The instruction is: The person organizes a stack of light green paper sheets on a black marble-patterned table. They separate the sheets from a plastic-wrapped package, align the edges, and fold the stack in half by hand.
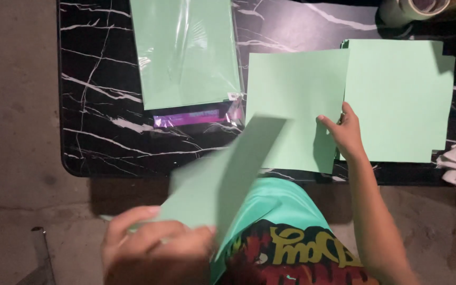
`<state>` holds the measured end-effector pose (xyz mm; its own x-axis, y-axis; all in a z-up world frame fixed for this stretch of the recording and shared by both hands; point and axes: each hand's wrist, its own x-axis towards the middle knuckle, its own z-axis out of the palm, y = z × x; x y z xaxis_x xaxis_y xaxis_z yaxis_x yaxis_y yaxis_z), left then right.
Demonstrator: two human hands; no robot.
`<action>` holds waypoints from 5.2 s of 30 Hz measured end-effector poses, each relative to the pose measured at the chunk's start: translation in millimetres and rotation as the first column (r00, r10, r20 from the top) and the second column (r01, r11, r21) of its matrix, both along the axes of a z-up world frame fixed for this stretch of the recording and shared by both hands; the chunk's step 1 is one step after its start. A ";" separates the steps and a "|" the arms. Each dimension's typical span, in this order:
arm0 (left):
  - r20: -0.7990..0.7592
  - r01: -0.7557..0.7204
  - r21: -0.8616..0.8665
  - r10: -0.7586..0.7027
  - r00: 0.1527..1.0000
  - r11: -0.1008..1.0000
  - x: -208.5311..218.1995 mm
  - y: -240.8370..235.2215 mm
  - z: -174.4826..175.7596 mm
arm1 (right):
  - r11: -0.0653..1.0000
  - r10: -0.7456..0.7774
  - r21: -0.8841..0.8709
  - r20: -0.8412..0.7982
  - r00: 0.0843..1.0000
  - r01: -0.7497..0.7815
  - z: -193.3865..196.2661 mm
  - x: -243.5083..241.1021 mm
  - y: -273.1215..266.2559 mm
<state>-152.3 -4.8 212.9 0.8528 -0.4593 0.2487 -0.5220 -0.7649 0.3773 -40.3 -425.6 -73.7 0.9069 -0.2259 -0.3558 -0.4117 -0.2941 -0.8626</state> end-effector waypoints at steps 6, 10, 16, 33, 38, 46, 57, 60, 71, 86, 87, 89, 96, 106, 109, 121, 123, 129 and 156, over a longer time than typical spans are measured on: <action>0.080 0.338 -0.435 -0.339 0.937 0.834 116.8 -46.7 -30.5 | 0.986 0.009 0.165 0.138 0.990 -0.032 44.1 -5.4 22.5; -0.065 0.259 -0.453 -0.322 0.944 0.853 209.7 -106.7 -112.0 | 0.996 0.068 0.053 0.023 0.997 -0.069 -53.5 -15.9 -43.5; -0.122 0.141 -0.394 -0.204 0.971 0.908 268.6 -162.1 -228.4 | 0.957 -0.029 0.285 -0.076 0.997 0.050 -46.2 1.1 -42.0; -0.219 -0.464 -0.056 0.443 0.870 0.884 189.0 40.8 -268.4 | 0.996 -0.051 -0.072 -0.082 0.995 0.045 25.3 11.5 -9.2; -0.051 -0.399 0.031 0.400 0.915 0.916 146.1 60.7 -283.7 | 0.992 -0.117 0.022 -0.127 0.985 0.121 18.2 8.2 -4.9; 0.183 -0.358 0.019 0.349 0.919 0.933 166.8 50.4 -320.4 | 0.993 -0.085 0.056 -0.223 0.971 0.100 19.4 12.9 12.6; 0.257 -0.265 -0.029 0.264 0.930 0.964 186.5 80.6 -337.2 | 0.987 -0.137 0.061 -0.122 0.983 0.145 19.9 1.1 8.3; 0.258 -0.203 -0.089 0.219 0.941 0.975 195.3 98.1 -346.1 | 0.965 -0.256 -0.135 -0.314 0.915 0.223 44.8 3.8 16.0; 0.111 -0.161 0.024 0.157 0.981 0.987 156.6 82.7 -244.7 | 0.967 -0.226 0.086 -0.132 0.965 0.238 31.9 -23.7 -5.8; 0.031 0.331 -0.070 -0.330 0.944 0.941 156.4 -37.7 11.2 | 0.976 -0.082 0.198 -0.033 0.996 0.087 -12.5 7.2 -11.9; 0.108 0.319 -0.116 -0.308 0.945 0.940 182.9 -58.1 -6.3 | 0.972 -0.109 0.199 -0.098 0.989 0.127 -15.3 7.7 -11.6; 0.108 0.253 -0.169 -0.237 0.966 0.953 230.0 -97.0 -84.5 | 0.967 -0.070 0.241 -0.052 0.996 0.081 -31.8 3.4 -22.9; -0.054 0.042 -0.284 -0.059 0.997 0.958 286.1 -161.6 -258.0 | 0.866 -0.161 0.405 -0.327 0.931 0.292 8.5 5.2 -1.3; -0.040 -0.020 -0.268 0.010 0.999 0.963 253.4 -93.3 -242.7 | 0.999 -0.007 0.043 -0.174 0.985 0.014 11.3 5.3 2.3; -0.164 -0.325 -0.286 0.288 0.944 0.901 219.1 -43.3 -253.1 | 0.999 -0.002 0.046 -0.136 0.991 0.008 0.5 -4.9 -7.8; 0.092 -0.378 0.094 0.370 0.925 0.921 144.3 40.5 -319.3 | 0.991 -0.113 0.066 -0.085 0.990 0.119 13.9 -13.2 -18.0; 0.140 -0.383 0.128 0.365 0.920 0.915 150.5 44.3 -328.7 | 0.995 -0.076 0.066 -0.043 0.996 0.079 14.8 -14.1 -17.4; 0.197 -0.270 0.131 0.242 0.950 0.954 163.5 50.1 -326.1 | 0.989 -0.150 -0.043 -0.185 0.971 0.145 33.9 -10.9 -4.5; 0.175 -0.201 0.033 0.192 0.966 0.979 147.3 55.2 -223.4 | 0.990 -0.084 0.117 -0.009 0.996 0.085 30.4 -9.8 3.3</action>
<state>-4.9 50.4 -10.5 0.8747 -0.3024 0.3789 -0.4126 -0.8747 0.2544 -50.2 -422.3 -43.3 0.8847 -0.2579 -0.3883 -0.4346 -0.1550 -0.8872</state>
